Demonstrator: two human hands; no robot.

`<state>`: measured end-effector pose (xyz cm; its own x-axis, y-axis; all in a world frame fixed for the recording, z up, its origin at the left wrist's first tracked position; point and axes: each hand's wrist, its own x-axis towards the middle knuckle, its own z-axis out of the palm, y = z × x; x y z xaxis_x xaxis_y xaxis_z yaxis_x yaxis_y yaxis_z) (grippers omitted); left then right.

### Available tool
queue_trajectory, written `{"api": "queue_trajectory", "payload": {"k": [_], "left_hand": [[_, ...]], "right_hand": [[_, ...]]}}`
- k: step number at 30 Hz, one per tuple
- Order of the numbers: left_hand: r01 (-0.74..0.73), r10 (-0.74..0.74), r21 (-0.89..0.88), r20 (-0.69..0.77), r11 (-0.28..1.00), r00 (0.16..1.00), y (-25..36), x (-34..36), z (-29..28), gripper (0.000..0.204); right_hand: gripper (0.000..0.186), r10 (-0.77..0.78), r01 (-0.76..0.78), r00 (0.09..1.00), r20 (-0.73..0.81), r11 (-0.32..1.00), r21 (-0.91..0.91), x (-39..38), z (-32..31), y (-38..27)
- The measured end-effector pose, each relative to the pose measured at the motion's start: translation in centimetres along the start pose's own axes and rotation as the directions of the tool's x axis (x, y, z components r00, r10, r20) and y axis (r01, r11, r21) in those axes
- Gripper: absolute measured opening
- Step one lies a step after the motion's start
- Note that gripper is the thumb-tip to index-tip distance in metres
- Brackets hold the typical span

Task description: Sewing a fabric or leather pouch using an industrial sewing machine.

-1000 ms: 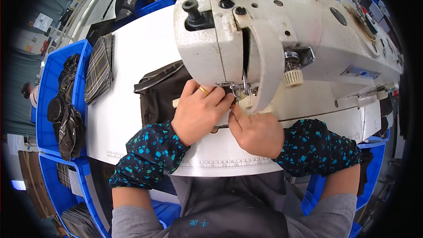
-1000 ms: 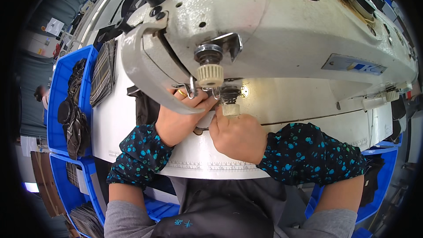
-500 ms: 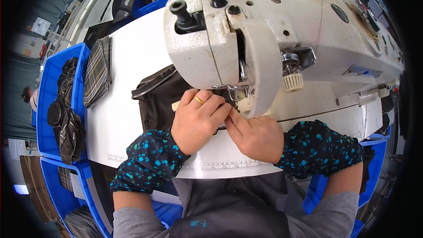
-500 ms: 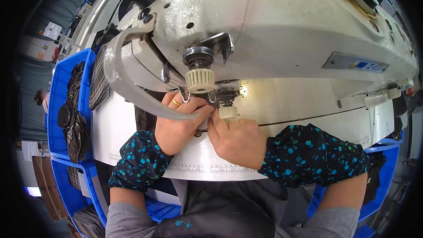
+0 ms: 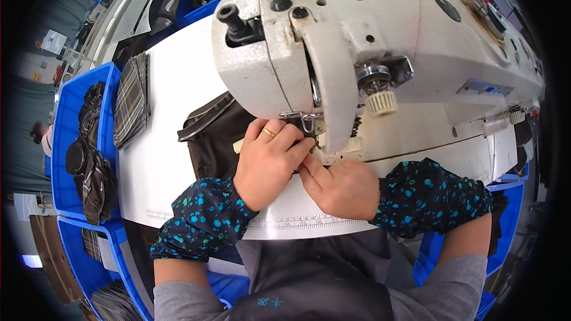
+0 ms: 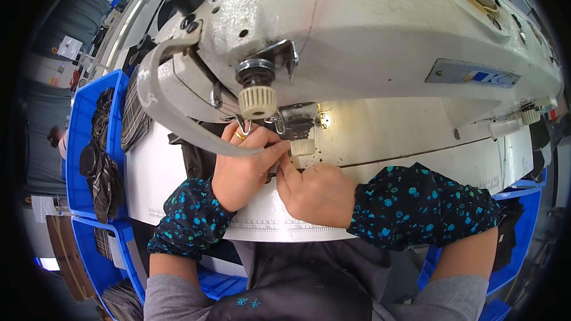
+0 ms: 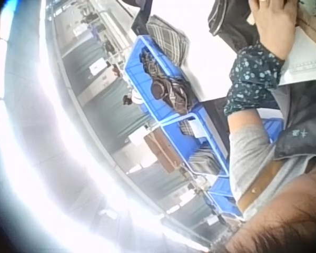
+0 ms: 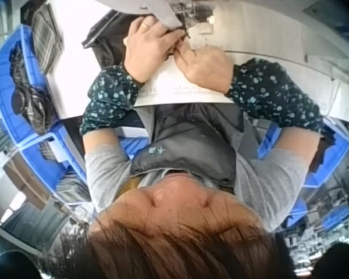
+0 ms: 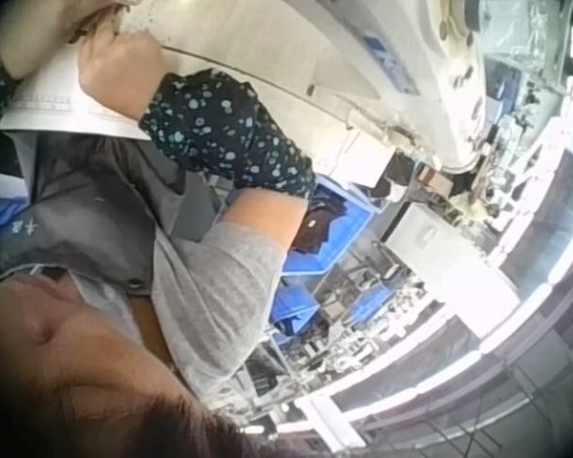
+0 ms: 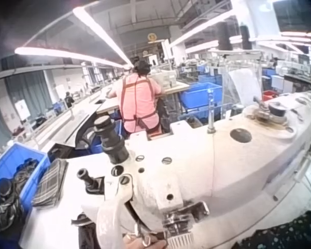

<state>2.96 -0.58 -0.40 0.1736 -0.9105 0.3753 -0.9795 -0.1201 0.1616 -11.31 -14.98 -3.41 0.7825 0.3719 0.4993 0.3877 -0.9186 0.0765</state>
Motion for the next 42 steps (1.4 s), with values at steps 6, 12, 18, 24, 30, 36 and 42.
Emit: {"api": "queue_trajectory", "payload": {"k": [6, 12, 18, 24, 30, 36, 42], "left_hand": [[0.008, -0.008, 0.095, -0.006, 0.995, 1.000, -0.5, 0.3, 0.6, 0.034], [0.011, -0.011, 0.141, -0.001, 0.990, 1.000, -1.0, 0.3, 0.9, 0.038], [0.002, 0.000, 0.104, -0.021, 0.995, 1.000, -1.3, 0.3, 0.9, 0.041], [0.033, -0.036, 0.112, 0.017, 0.993, 0.999, -1.1, 0.5, 0.8, 0.029], [0.032, -0.033, 0.125, 0.000, 0.992, 0.999, -1.8, 0.2, 1.0, 0.032], [0.072, -0.078, 0.190, 0.027, 0.979, 0.997, -2.1, -0.2, -1.5, 0.045], [0.172, -0.149, -0.065, 0.276, 0.983, 0.950, -1.9, 0.7, -2.8, 0.036]], "right_hand": [[0.028, 0.031, -0.031, 1.000, 0.006, 0.999, 0.027, -0.1, 0.2, 0.0], [0.025, 0.056, -0.057, 0.998, 0.015, 0.998, 0.041, 0.0, -0.1, 0.1], [0.024, 0.067, -0.067, 0.998, 0.004, 0.996, 0.059, -0.1, 0.0, 0.1], [0.025, 0.057, -0.057, 0.998, 0.004, 0.997, 0.059, -0.2, 0.1, 0.3], [0.025, 0.043, -0.042, 0.999, -0.006, 0.996, 0.077, 0.0, 0.1, 0.3], [0.023, 0.056, -0.056, 0.998, 0.004, 0.998, 0.039, -0.2, 0.4, 0.4], [0.023, 0.004, 0.000, 0.996, -0.084, 0.999, 0.047, 0.4, 0.4, 0.9]]}}
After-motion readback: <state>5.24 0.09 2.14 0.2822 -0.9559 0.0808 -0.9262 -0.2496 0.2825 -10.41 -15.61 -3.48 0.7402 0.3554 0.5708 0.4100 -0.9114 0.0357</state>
